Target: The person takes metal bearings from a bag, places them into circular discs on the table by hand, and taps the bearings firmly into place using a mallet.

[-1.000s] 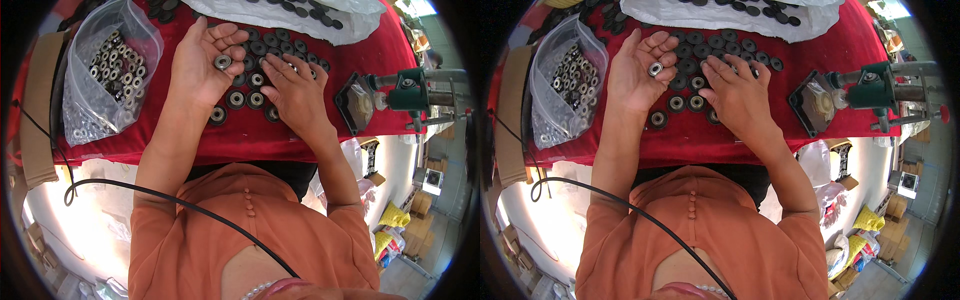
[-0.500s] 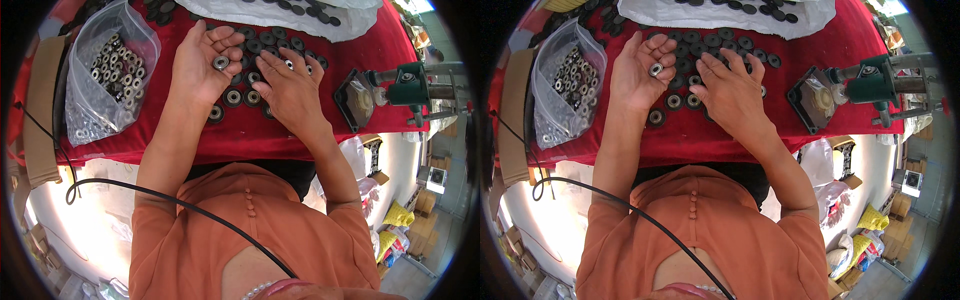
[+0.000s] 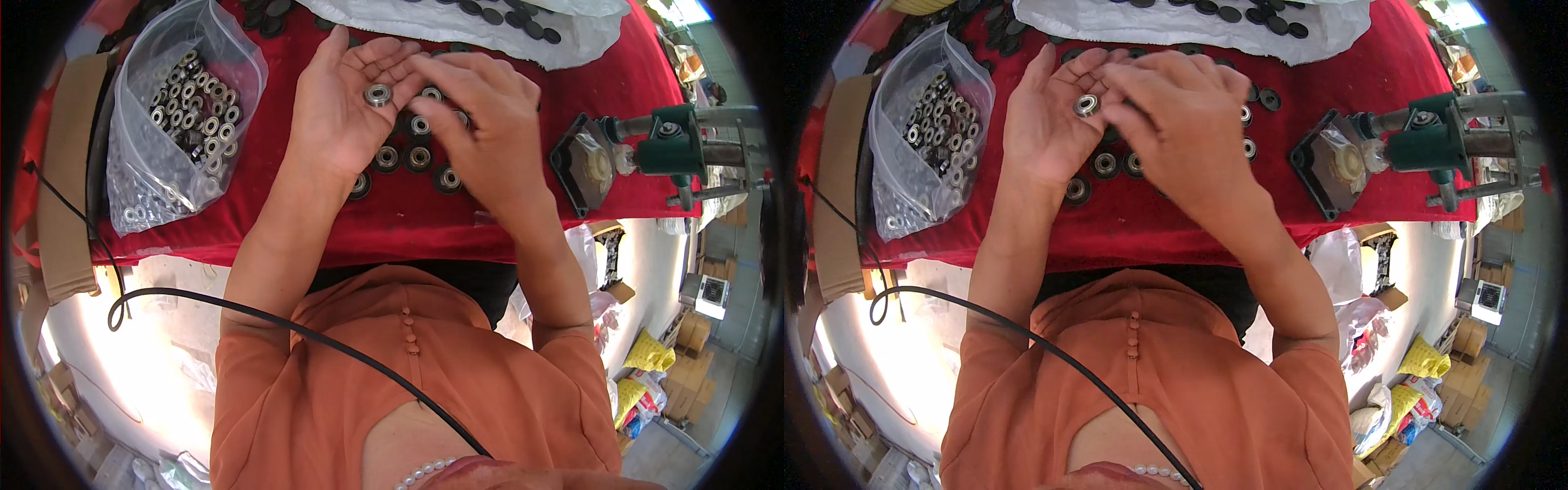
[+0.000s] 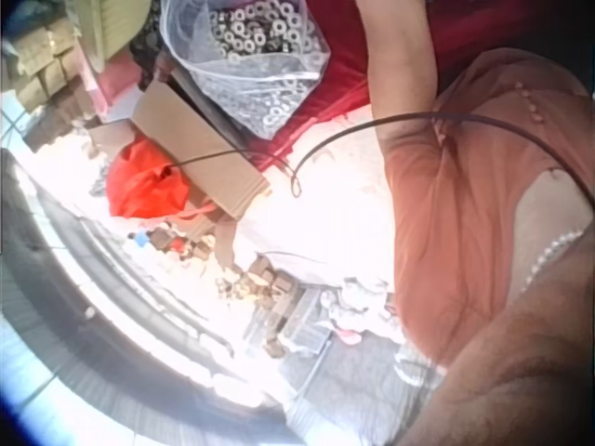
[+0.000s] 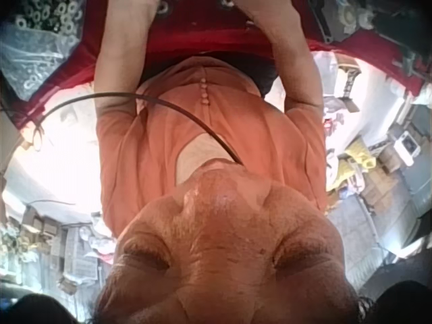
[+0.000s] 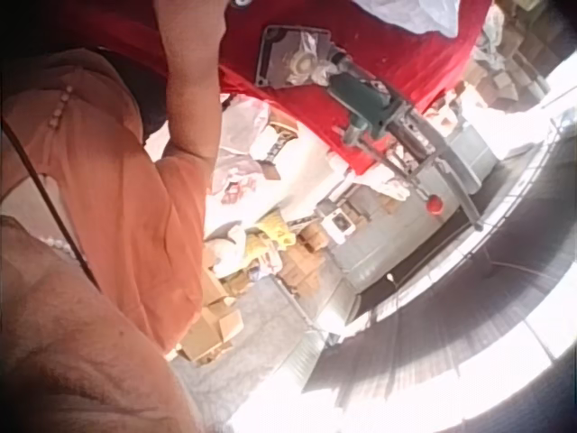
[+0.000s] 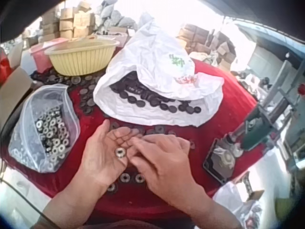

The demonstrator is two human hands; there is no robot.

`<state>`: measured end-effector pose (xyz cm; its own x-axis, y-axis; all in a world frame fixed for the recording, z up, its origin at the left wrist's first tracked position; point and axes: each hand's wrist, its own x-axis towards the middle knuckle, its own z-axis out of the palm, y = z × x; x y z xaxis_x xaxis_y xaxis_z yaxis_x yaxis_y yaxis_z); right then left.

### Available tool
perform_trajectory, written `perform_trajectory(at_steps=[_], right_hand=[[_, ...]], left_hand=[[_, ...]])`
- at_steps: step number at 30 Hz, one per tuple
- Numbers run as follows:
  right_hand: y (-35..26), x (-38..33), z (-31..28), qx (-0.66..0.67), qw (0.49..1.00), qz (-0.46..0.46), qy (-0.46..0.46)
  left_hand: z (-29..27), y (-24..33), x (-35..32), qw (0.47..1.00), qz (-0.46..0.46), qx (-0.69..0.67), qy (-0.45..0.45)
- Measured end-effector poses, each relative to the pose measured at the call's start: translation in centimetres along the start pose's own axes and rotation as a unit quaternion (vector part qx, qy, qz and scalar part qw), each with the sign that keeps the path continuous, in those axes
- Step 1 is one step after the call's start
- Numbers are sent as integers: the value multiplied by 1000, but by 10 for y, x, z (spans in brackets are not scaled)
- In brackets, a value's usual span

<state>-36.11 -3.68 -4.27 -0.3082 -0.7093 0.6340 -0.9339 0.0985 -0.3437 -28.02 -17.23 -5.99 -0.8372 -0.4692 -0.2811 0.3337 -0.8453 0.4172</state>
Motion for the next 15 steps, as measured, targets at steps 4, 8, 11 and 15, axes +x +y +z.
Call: perform_trajectory(at_steps=[4,8,11,15], right_hand=[[-10,9,11,-70,997,-30,-9],[-7,9,17,-91,993,-77,12],[3,10,19,-57,994,-95,17],[21,17,20,-58,991,-88,79]], left_hand=[[-9,3,1,999,-16,3,-50],[-3,2,-2,993,-41,-23,-105],[6,0,-4,994,-37,-19,-105],[-23,7,13,956,-56,-93,-271]])
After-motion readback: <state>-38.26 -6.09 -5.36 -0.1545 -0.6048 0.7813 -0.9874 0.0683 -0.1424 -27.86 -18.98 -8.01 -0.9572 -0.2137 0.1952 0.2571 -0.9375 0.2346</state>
